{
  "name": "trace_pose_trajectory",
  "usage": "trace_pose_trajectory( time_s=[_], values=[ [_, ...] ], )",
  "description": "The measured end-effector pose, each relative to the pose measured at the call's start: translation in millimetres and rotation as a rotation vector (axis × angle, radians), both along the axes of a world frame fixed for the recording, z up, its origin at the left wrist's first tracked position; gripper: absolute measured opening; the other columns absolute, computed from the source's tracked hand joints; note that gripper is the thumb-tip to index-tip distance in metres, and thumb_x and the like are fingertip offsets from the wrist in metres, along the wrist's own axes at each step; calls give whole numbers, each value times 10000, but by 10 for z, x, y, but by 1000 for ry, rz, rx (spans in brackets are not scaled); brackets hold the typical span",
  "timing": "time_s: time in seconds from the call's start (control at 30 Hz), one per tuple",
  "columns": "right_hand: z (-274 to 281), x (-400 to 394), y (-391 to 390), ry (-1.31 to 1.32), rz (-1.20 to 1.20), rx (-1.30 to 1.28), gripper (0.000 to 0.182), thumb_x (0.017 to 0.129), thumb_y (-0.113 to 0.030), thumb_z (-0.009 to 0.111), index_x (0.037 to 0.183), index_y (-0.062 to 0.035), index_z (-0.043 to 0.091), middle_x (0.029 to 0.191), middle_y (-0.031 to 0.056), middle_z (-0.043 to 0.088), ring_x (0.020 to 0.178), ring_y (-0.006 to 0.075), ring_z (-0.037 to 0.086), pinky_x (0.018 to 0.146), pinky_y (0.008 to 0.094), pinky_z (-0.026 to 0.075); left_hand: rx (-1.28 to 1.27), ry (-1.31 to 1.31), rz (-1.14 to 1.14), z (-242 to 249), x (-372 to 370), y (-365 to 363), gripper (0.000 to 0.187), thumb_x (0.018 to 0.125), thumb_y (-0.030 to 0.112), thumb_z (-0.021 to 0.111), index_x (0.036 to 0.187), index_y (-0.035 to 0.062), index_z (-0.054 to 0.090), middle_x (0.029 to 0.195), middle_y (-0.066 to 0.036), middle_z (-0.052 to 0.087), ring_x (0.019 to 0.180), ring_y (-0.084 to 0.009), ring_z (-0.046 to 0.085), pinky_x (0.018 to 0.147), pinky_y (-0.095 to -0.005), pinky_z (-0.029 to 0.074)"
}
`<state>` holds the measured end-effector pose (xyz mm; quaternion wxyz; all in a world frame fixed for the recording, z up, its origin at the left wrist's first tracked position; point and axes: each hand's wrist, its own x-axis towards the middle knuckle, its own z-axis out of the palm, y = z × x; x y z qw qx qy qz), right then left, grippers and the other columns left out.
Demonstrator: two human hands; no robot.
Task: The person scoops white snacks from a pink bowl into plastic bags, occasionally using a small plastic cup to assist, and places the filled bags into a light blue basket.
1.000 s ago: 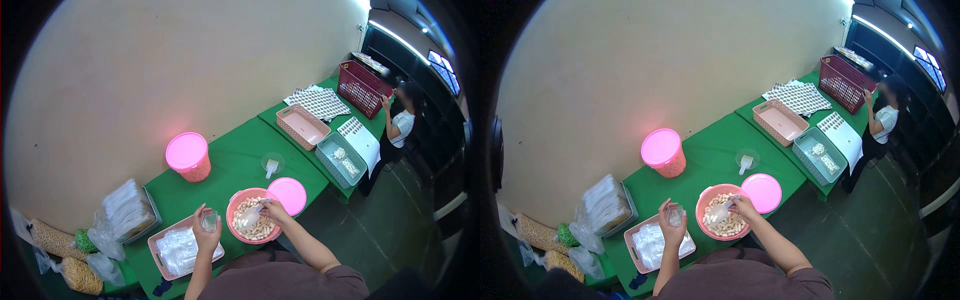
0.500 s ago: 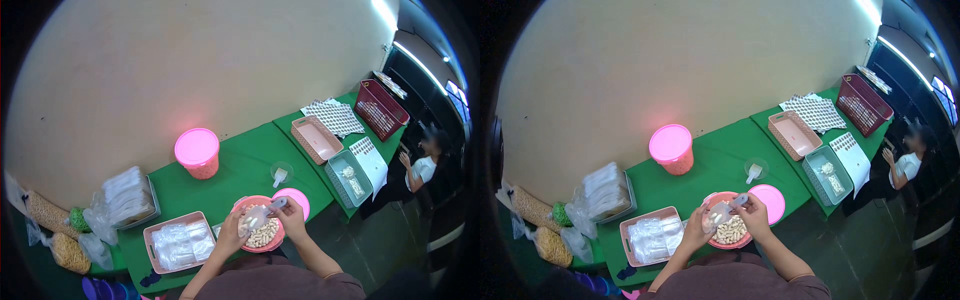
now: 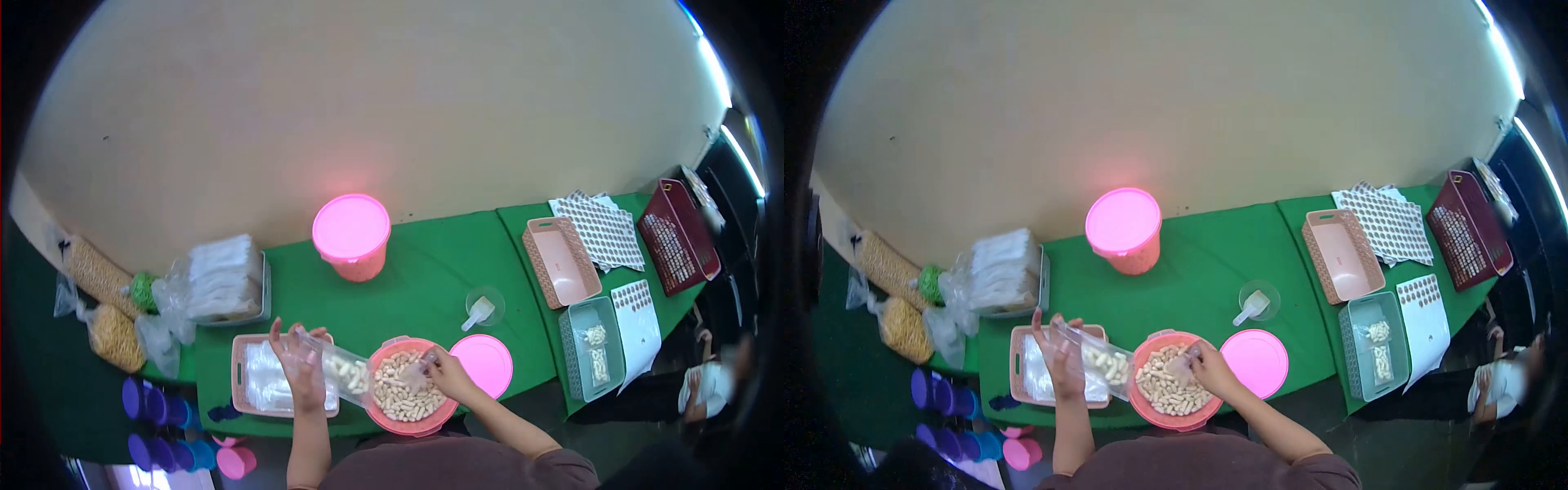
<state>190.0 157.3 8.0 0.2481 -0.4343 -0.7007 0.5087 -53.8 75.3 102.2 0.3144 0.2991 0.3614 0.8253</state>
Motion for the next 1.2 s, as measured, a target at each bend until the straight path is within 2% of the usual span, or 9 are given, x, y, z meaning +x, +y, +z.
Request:
trace_pose_trajectory(
  time_s=[0.2,0.43,0.53,0.6,0.8,0.9,1.0,1.13,1.2],
  values=[
    [-578,-176,-87,-218,326,-4,187,917,-84,532,1075,5,486,763,149,650,702,238,674,607,375,528,-52,-43,-63,-46,121,-228,718,749,133,688,1350,71,302,1167,-105,474,1109,-295,524,1057,-441,365],
    [-211,-31,4,248,65,-430,214,960,-174,533,1066,7,489,796,124,641,653,194,657,575,293,554,-139,106,-59,-79,123,-453,682,727,116,736,1287,66,350,1136,-103,501,1126,-325,536,1008,-450,410],
    [210,131,50,409,-33,-562,220,964,-190,532,1066,3,506,827,118,642,691,190,661,621,283,565,-225,318,-30,-54,191,-453,700,701,82,762,1284,60,374,1125,-99,511,1093,-286,554,980,-406,435],
    [413,236,78,573,-101,-581,229,965,-211,534,1062,-3,526,838,116,641,726,179,665,651,276,569,-420,771,-155,-40,226,-415,732,665,55,787,1286,56,398,1121,-104,513,1059,-243,563,946,-361,454],
    [1191,385,-153,698,-172,-279,237,904,-95,613,1078,40,525,873,126,640,764,208,676,688,314,590,-426,1015,-308,-115,749,-233,826,651,59,783,1354,73,349,1103,-131,526,1070,-255,561,941,-371,463],
    [1374,478,-341,238,73,610,311,762,-13,746,1017,42,577,879,148,648,756,241,667,667,336,553,-352,1004,-289,-150,858,-199,840,650,56,789,1361,72,341,1109,-132,525,1074,-259,565,946,-376,463],
    [1382,592,-395,382,104,768,317,740,-34,771,995,29,592,875,139,654,770,228,665,690,316,536,-308,939,-220,-202,864,-214,772,696,70,766,1353,55,361,1131,-139,542,1086,-258,570,955,-373,457],
    [1245,552,-254,276,-202,590,276,782,-79,745,1013,-15,609,869,130,673,779,192,670,683,302,532,-378,739,-158,-134,763,-283,502,873,162,634,1305,-9,443,1202,-203,580,1144,-274,562,982,-369,430],
    [1041,497,-140,269,-201,365,231,829,-101,700,1014,-2,603,866,129,673,794,183,671,690,291,531,-373,887,-79,-119,690,-310,467,978,305,474,1289,-44,473,1241,-231,570,1168,-288,553,992,-375,419]
  ],
)
